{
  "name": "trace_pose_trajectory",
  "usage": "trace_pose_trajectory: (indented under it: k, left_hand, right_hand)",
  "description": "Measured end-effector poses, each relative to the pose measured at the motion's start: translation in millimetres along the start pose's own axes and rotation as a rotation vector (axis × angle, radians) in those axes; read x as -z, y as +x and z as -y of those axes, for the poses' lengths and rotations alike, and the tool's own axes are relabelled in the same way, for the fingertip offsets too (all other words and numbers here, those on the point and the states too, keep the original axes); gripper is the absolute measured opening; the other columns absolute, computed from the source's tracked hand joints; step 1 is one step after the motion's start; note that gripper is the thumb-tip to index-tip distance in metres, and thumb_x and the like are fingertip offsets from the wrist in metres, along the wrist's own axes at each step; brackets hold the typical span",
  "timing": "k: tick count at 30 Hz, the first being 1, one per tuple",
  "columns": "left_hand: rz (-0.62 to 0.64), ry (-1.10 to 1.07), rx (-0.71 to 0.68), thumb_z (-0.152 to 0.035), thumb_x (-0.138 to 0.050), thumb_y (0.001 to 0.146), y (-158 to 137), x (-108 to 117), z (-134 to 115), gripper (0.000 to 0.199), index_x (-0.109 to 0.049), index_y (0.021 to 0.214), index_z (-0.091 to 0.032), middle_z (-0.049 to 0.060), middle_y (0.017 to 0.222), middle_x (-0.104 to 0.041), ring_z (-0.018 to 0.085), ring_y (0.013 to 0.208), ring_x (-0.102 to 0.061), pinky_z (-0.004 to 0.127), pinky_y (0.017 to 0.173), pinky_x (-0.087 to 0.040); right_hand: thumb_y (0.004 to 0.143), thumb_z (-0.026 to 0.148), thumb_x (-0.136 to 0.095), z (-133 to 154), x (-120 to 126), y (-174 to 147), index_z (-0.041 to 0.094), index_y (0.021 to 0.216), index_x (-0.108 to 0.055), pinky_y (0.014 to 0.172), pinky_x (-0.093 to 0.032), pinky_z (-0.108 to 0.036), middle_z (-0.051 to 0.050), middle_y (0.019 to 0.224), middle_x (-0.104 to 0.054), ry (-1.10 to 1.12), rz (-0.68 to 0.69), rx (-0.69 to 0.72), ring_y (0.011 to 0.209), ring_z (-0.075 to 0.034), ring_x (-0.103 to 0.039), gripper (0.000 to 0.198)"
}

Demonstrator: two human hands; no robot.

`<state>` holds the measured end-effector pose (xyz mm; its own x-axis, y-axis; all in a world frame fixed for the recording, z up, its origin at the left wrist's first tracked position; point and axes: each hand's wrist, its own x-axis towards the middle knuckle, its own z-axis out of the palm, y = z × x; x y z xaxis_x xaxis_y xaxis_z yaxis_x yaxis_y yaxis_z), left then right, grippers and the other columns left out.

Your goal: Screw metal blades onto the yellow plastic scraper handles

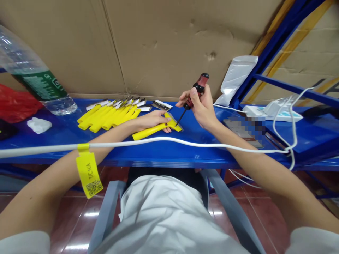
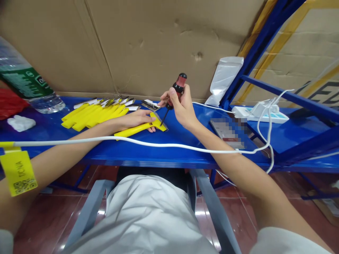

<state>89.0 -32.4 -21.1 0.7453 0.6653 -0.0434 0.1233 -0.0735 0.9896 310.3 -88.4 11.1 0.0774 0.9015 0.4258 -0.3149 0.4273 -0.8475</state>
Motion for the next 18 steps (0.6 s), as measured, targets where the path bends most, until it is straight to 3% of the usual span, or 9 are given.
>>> trace_pose_trajectory:
  k: [5,11,18]
  left_hand:
    - [-0.057,-0.021,0.022,-0.021,-0.084,0.1,-0.6,-2.1,-1.3,0.013,-0.078,0.106,-0.012,0.02,0.098,-0.087,0.033,0.084,-0.087,0.043,0.077,-0.07]
    - [0.02,0.011,0.007,-0.026,-0.081,0.105,0.6,2.1,1.1,0.02,-0.076,0.115,-0.01,0.019,0.102,-0.088,0.024,0.081,-0.086,0.036,0.082,-0.071]
    - [0.027,0.018,0.01,-0.029,-0.083,0.104,2.6,4.2,3.1,0.023,-0.077,0.116,-0.011,0.018,0.102,-0.088,0.023,0.081,-0.086,0.035,0.082,-0.071]
  right_hand:
    - [0.11,0.045,-0.081,-1.0,-0.4,-2.5,0.031,0.108,-0.044,0.078,-0.069,-0.03,0.005,0.095,-0.075,-0.063,0.066,0.078,0.092,-0.017,-0.084,0.04]
    - [0.1,0.08,-0.078,-15.2,7.7,4.4,0.032,0.111,-0.041,0.074,-0.067,-0.032,0.005,0.099,-0.076,-0.191,0.202,0.322,0.087,-0.018,-0.084,0.061]
    - [0.105,0.085,-0.066,-18.2,10.0,7.5,0.032,0.111,-0.039,0.072,-0.066,-0.032,0.004,0.1,-0.078,-0.272,0.214,0.399,0.084,-0.017,-0.084,0.06]
